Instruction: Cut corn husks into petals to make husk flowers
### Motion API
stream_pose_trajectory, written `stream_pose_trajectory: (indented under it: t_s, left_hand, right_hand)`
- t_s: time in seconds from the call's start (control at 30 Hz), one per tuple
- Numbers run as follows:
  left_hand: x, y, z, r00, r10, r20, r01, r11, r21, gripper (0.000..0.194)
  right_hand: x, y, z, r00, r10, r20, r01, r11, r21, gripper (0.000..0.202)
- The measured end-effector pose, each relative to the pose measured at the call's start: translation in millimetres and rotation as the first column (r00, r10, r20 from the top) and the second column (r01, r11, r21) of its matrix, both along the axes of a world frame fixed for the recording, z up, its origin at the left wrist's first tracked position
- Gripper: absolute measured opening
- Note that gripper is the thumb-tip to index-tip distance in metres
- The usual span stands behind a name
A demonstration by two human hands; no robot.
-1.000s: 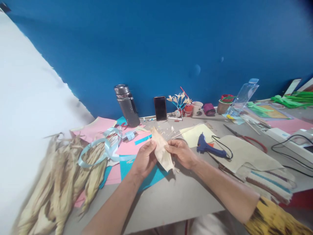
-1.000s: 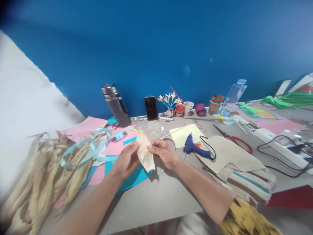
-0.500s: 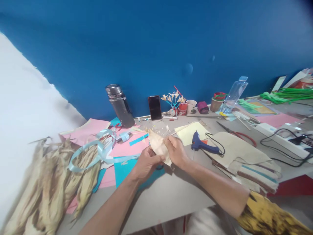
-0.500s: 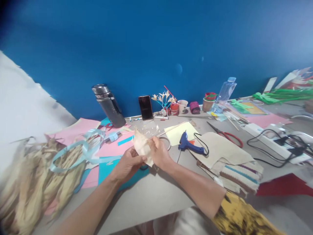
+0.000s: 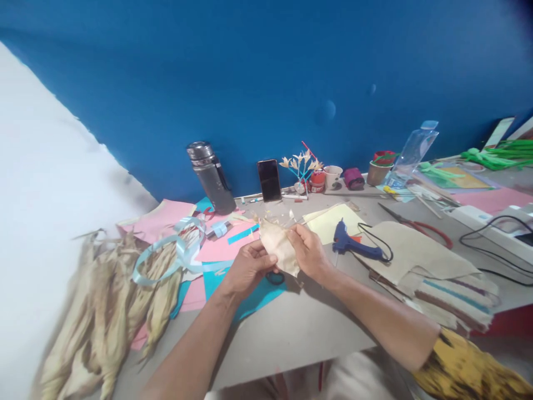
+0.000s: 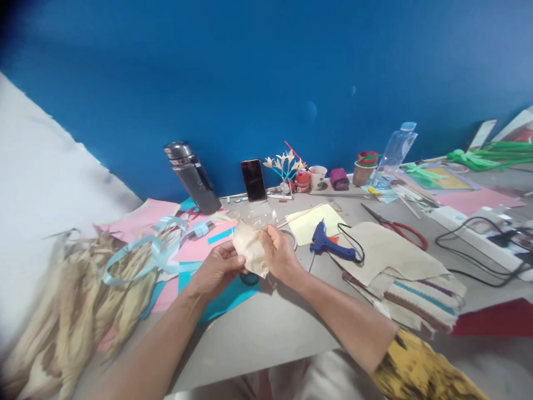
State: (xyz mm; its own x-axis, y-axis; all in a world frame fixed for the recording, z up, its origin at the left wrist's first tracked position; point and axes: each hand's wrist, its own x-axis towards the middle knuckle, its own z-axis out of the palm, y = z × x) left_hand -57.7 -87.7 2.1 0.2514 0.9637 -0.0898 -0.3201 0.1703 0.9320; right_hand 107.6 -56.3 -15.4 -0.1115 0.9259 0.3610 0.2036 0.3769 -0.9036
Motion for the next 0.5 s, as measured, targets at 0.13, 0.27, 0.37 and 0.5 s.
stream_pose_trajectory:
  t_s: [0.13,0.27,0.37,0.5]
  left_hand:
    - [-4,1,3.6,0.999,0.011,-0.030,-0.010,1.000,0.030,0.048]
    - [-3,1,-1.1,0.991,0.083,-0.108,-0.073,0.993,0.093,0.029]
    - [0,0,-6.5,0.989,0.087,-0.120,-0.076,0.993,0.093,0.025]
    - [2,0,-9.2,0.999,0.051,-0.002,-0.051,0.998,0.024,0.028]
  right_hand:
    - [2,1,-0.8,0.999,-0.010,-0.040,0.010,1.000,-0.012,0.032]
    - [4,4,-2.6,0.961,0.155,-0.228,-0.206,0.953,-0.222,0.046]
    - [4,6,-4.6,0.828,0.297,-0.476,-0.499,0.778,-0.381,0.048]
    - [2,7,-8.6,0.789,0.230,-0.570,-0.500,0.780,-0.376,0.044]
